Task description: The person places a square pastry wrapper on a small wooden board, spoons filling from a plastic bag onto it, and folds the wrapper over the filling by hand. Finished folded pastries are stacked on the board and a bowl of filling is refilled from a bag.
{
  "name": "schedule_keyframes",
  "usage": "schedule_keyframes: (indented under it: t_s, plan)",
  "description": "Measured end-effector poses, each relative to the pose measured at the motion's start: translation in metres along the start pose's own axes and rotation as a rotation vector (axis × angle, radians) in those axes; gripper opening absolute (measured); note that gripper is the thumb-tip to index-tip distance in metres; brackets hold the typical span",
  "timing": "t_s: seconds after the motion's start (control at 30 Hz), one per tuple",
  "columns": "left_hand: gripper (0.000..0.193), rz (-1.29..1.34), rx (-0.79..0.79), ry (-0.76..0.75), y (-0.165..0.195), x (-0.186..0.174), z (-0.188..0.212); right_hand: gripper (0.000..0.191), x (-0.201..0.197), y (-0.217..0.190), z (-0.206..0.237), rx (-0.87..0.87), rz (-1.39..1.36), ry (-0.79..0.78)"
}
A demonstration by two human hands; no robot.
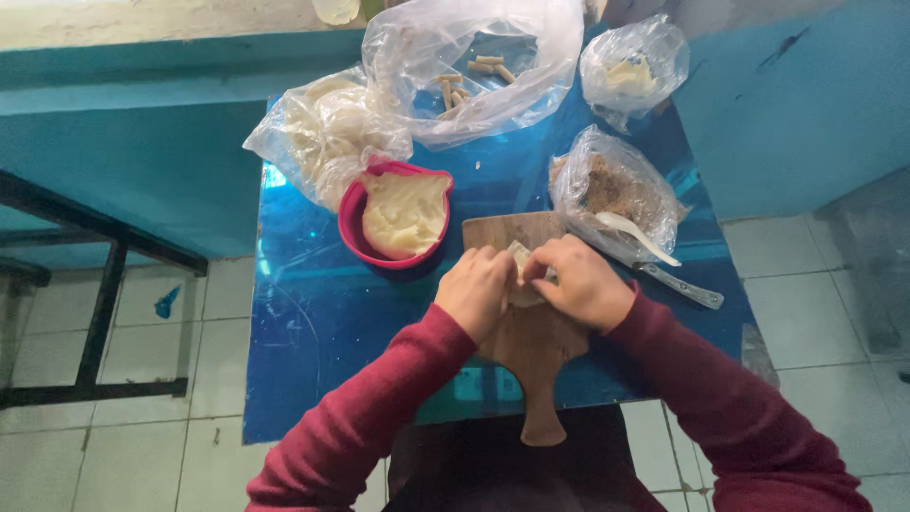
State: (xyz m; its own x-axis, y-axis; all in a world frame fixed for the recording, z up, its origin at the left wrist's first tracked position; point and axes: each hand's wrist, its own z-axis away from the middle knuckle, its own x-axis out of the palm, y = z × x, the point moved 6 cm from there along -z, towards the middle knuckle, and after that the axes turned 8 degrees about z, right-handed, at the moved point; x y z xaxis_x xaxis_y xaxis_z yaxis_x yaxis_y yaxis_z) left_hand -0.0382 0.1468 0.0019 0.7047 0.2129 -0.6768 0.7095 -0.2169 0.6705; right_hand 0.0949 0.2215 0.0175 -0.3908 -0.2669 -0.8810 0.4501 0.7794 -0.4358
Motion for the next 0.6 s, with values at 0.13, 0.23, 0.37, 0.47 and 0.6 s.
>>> schedule_keyframes:
  t_s: [0.13,0.23,0.37,0.47,0.6]
  plan:
    - [0.015,-0.054,0.115,-0.062,0.010,-0.001,0.010,0.012,-0.005,-0.018,0.013,-0.093,0.092,0.095]
    - [0.014,-0.049,0.123,-0.073,0.010,-0.002,0.011,0.012,-0.007,-0.025,0.016,-0.098,0.127,0.100]
    - [0.019,-0.008,0.090,-0.050,0.009,-0.006,0.011,0.012,-0.008,-0.027,0.016,-0.066,0.151,0.089]
    - [0.017,-0.022,0.068,-0.073,0.009,-0.007,0.009,0.006,-0.009,-0.023,0.014,-0.033,0.128,0.143]
    - [0.017,-0.093,0.104,-0.059,0.013,-0.010,0.006,0.008,-0.004,-0.008,0.009,0.094,-0.034,0.072]
